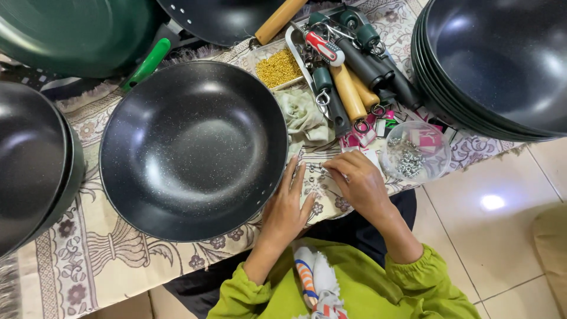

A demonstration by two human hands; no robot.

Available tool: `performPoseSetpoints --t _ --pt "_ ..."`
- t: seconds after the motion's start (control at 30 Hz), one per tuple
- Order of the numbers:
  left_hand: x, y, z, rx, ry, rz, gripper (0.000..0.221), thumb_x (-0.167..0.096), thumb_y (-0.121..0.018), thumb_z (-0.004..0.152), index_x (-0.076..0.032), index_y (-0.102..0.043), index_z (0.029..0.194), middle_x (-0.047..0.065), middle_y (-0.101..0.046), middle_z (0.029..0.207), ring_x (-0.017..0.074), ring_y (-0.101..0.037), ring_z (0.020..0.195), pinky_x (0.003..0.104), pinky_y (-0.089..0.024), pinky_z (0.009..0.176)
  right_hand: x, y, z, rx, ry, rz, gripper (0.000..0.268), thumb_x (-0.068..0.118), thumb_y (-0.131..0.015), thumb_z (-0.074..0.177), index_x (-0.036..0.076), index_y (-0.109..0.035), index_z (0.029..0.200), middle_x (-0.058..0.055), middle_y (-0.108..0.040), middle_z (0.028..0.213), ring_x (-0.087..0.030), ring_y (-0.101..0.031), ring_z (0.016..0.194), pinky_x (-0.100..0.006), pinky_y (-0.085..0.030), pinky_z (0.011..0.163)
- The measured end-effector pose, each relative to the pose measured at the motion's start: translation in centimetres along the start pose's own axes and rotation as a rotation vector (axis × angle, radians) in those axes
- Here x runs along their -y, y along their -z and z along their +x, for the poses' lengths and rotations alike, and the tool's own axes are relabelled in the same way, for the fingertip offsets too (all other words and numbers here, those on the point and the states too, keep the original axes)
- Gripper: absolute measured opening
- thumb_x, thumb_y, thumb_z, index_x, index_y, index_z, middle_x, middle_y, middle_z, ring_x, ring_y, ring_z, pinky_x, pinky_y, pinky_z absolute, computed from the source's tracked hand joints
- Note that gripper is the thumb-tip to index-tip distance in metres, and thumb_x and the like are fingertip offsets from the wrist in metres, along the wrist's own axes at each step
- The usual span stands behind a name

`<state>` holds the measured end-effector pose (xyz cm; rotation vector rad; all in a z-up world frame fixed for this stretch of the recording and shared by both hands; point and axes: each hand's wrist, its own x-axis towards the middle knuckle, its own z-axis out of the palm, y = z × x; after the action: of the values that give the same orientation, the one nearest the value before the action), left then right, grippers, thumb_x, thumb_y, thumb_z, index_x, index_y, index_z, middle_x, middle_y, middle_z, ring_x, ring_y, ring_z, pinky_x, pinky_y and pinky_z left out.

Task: Attaching a handle bracket to a wok using screws and a screwdriver

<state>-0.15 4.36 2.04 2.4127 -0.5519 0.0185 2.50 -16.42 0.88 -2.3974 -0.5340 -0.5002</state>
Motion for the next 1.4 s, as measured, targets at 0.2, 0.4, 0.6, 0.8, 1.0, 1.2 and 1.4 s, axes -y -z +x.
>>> performPoseSetpoints --t 0.2,0.4,0.6,0.8,1.0,1.2,1.4 --pt "1.1 -1.4 -0.1 -0.036 -0.032 0.085 0.064 -0.033 -0.056 0.099 -0.007 -0.041 0.155 0.016 -0.03 0.165 0.0407 -0.038 0.146 0.05 -0.048 0.106 -0.2 -0.2 -0.8 0.0 -0.013 -0.09 0.015 0.01 -0.076 0.088 0.016 -0.077 0.102 -0.003 -0.072 0.093 -0.025 -0.067 0.087 -0.037 -0.055 0.078" --pt "0.5 -0.7 0.0 -0.002 -0.005 0.02 0.063 -0.031 -0.053 0.099 -0.008 -0.039 0.156 0.016 -0.028 0.166 0.0405 -0.04 0.145 0.05 -0.053 0.1 -0.1 -0.9 -0.8 0.005 0.019 -0.145 0.015 0.013 -0.076 0.088 0.015 -0.076 0.102 -0.004 -0.071 0.092 -0.026 -0.066 0.086 -0.038 -0.053 0.076" --pt "0.5 -0.7 0.0 -0.01 -0.01 0.027 0.062 -0.031 -0.054 0.099 -0.008 -0.04 0.155 0.016 -0.029 0.165 0.0401 -0.041 0.144 0.05 -0.054 0.098 0.3 -1.4 0.0 0.003 0.06 -0.138 0.014 0.017 -0.077 0.088 0.016 -0.076 0.102 -0.003 -0.071 0.091 -0.026 -0.065 0.084 -0.038 -0.052 0.074" --pt "-0.4 0.2 0.1 0.02 0.028 -0.046 0.06 -0.027 -0.053 0.1 -0.008 -0.039 0.155 0.015 -0.027 0.166 0.0408 -0.045 0.141 0.052 -0.058 0.094 1.3 0.2 0.8 -0.052 0.076 -0.108 0.014 0.013 -0.078 0.087 0.018 -0.075 0.099 -0.001 -0.068 0.088 -0.024 -0.065 0.081 -0.037 -0.051 0.071" --pt "1.2 -1.7 -0.5 -0.168 -0.124 0.028 0.056 -0.03 -0.055 0.1 -0.01 -0.048 0.152 0.013 -0.038 0.162 0.035 -0.042 0.145 0.043 -0.049 0.106 2.0 3.0 1.4 -0.096 0.081 -0.112 0.016 0.011 -0.08 0.086 0.02 -0.076 0.099 0.002 -0.069 0.087 -0.023 -0.066 0.08 -0.035 -0.051 0.07" --pt "-0.2 -0.2 0.0 -0.254 -0.207 -0.295 0.044 -0.021 -0.056 0.101 -0.009 -0.057 0.143 0.013 -0.052 0.149 0.0385 -0.044 0.143 0.049 -0.047 0.11 2.3 7.0 3.2 -0.125 0.139 -0.157 0.015 0.006 -0.08 0.085 0.016 -0.076 0.096 -0.002 -0.07 0.086 -0.026 -0.067 0.079 -0.036 -0.05 0.072" --pt "-2.3 1.0 3.0 -0.413 -0.365 -0.435 0.035 -0.018 -0.065 0.098 -0.008 -0.068 0.131 0.014 -0.065 0.13 0.0399 -0.061 0.128 0.05 -0.049 0.108 1.4 11.3 7.2 -0.168 0.171 -0.253 0.013 0.007 -0.082 0.089 0.013 -0.076 0.098 -0.003 -0.071 0.088 -0.026 -0.066 0.081 -0.038 -0.05 0.074"
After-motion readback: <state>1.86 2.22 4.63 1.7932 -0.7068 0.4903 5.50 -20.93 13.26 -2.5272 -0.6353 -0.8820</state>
